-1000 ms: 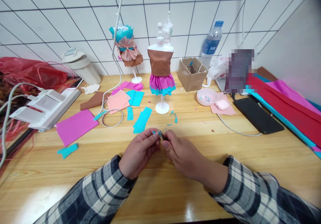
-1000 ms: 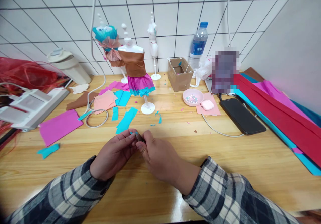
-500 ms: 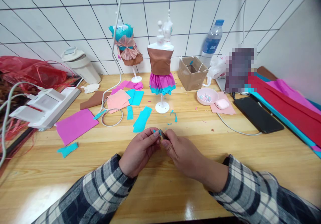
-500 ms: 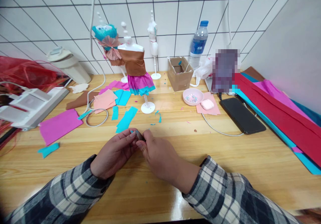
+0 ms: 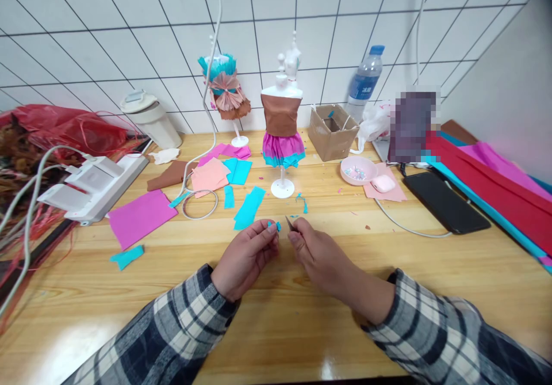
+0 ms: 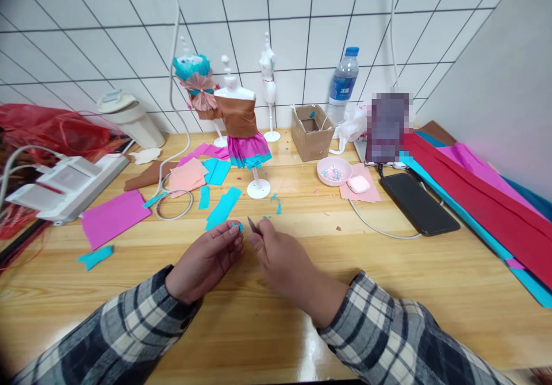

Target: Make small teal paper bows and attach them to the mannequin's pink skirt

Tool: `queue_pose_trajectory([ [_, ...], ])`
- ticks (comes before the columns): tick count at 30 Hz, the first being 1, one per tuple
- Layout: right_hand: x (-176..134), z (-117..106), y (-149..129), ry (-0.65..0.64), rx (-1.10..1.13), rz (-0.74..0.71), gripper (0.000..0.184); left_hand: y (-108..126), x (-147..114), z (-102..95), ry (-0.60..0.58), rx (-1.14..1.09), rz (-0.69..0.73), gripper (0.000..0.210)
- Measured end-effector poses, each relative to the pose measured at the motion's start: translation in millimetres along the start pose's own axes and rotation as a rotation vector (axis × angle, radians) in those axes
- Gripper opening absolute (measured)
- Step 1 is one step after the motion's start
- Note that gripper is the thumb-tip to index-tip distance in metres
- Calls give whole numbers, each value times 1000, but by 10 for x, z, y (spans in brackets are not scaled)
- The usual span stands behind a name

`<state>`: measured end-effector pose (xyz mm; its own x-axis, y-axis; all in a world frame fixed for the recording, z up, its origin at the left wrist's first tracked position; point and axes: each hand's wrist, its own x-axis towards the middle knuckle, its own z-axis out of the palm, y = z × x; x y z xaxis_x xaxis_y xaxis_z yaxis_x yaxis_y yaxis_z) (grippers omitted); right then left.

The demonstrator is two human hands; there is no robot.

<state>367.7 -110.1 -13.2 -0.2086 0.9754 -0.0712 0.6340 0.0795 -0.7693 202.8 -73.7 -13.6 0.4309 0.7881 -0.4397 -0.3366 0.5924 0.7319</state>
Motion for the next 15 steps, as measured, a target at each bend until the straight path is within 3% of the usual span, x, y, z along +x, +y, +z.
queue_pose_trajectory([
  [9,99,-205,137,18,-541,110,24,31,-9,-46,6,16,40,30],
  [12,85,-206,160,150,-549,22,20,21,8,-57,6,140,79,31],
  [15,66,-197,137,295,-372,-145,31,10,17,-60,-4,328,124,30],
])
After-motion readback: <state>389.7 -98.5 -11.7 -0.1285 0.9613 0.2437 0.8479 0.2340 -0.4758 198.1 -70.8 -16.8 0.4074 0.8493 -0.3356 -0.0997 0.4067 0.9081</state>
